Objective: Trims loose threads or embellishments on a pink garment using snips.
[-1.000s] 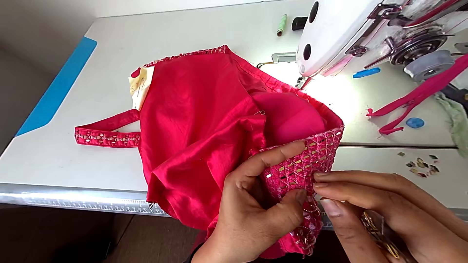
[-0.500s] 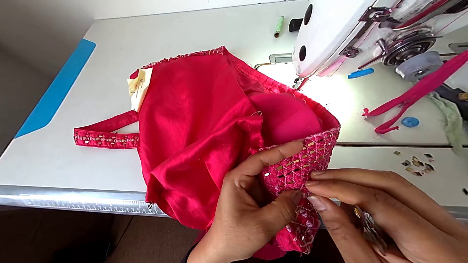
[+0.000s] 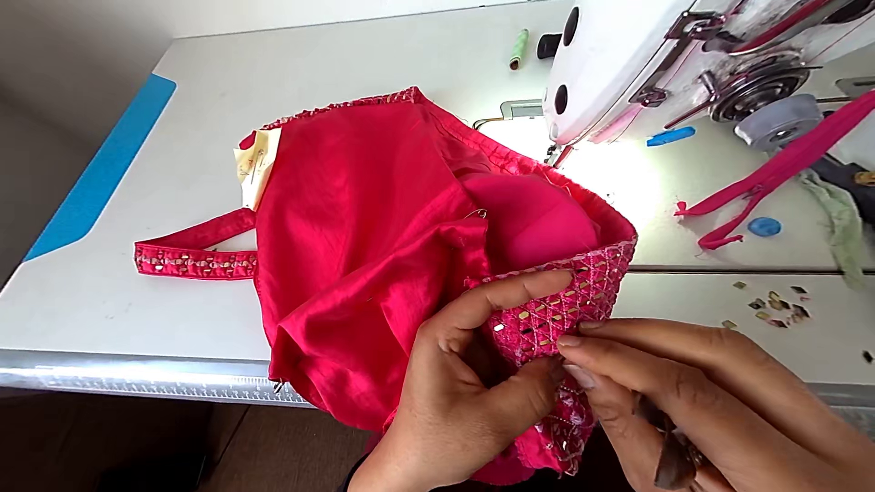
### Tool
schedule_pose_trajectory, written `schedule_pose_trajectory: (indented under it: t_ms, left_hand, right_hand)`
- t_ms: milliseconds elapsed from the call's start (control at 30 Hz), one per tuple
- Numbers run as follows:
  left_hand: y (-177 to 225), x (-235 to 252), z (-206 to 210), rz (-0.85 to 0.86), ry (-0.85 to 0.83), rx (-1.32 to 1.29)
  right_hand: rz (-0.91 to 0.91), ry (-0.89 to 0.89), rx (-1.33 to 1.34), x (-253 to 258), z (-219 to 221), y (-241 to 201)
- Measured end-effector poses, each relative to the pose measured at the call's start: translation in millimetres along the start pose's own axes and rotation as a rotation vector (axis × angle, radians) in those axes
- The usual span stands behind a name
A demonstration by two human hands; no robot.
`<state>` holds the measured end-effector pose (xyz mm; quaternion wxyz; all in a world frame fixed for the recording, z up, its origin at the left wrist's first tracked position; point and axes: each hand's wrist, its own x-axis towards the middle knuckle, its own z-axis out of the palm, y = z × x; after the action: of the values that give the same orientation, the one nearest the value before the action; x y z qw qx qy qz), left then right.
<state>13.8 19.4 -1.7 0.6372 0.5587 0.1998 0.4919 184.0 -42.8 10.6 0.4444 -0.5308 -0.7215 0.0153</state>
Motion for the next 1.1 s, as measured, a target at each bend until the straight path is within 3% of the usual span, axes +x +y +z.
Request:
schedule_pose_trajectory:
  t_ms: [233,533,800,933,1100]
  left_hand:
    - [-1.5,0.3,2.3,0.04,0.02,0.054]
    - [-2.0,0.0,7.3,0.06,0.061,0.125]
    - [-1.4,0.1,7.3,0.029,0.057,0.132]
    - [-0.1,0.6,5.6,-0.004,0.028,0.085]
    - [1.2,0.2,4.4,0.005,0.041,0.028]
  right_hand:
    - [-0.253,0.024,-0.332,-3.3,1.7,3.8]
    - [-0.247,0.098,-0.343,-6.2,21.2,9.2]
    - [-0.039,0.166,-0.168,0.0,27.7,0.3]
    - [0.2,0.172,0.067,-6.8,8.4,9.8]
    - [0.433,0.144,-0.408,-23.2,-51.6,57.7]
